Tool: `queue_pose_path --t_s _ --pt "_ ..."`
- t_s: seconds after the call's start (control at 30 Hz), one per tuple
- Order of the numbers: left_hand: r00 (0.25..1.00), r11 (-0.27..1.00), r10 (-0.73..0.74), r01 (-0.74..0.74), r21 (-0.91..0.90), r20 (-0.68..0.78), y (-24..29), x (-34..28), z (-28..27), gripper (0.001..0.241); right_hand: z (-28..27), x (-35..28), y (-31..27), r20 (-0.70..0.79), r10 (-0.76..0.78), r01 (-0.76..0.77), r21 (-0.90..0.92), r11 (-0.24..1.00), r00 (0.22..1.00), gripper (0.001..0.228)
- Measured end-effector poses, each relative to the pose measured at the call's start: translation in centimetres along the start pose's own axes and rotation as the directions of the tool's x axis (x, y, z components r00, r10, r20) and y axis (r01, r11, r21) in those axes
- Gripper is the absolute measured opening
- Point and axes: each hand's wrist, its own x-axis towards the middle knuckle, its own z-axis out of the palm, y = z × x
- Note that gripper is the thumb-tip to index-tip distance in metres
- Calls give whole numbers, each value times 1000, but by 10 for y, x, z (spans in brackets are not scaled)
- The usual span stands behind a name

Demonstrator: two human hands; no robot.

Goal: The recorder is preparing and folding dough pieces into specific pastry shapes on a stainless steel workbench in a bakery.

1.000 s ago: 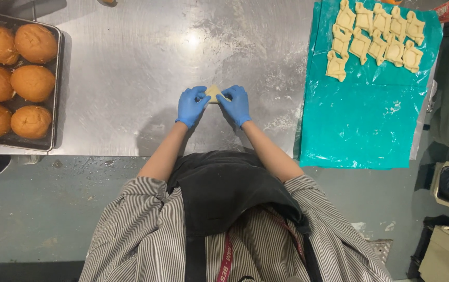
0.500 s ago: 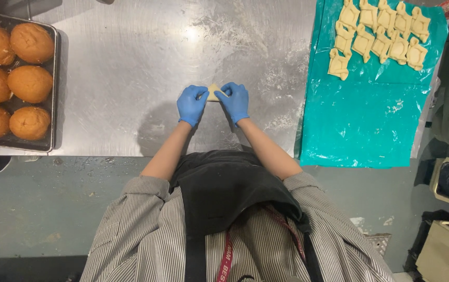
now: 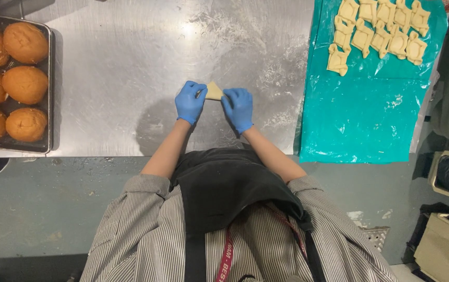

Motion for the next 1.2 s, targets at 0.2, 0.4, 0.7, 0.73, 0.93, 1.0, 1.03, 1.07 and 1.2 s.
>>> queue_pose_path --t_s 0.2,0.4,0.7,0.73,0.93,1.0,1.03,1.07,1.2 --pt "1000 1000 12 -13 26 12 -2 1 0 14 12 -12 -12 272 -362 407 -132 904 892 49" --pt "825 811 498 -552 194 267 -3 -35 -6 42 16 -16 -4 408 -320 395 -113 912 855 55" --pt "813 819 259 -470 328 521 -5 -41 -2 70 5 -15 4 452 -320 392 -74 917 833 61" --pt "799 782 269 -507 363 538 -7 -43 -1 68 0 -17 3 456 -305 376 -73 924 836 61" --pt "761 771 300 -549 324 575 -6 -28 -25 73 -14 -12 15 504 -294 383 -79 920 812 66" --pt "751 770 304 -556 314 586 -7 -27 -30 74 -14 -17 14 515 -298 392 -82 916 804 67" --pt "743 766 312 -565 305 592 -7 -24 -32 74 -13 -16 15 522 -304 406 -89 910 797 69" --pt "745 763 316 -568 308 588 -9 -19 -31 74 -14 -12 16 518 -310 412 -91 907 797 69" --pt "739 768 328 -571 289 588 -13 -23 -31 69 -13 -19 14 509 -314 420 -106 901 802 68"
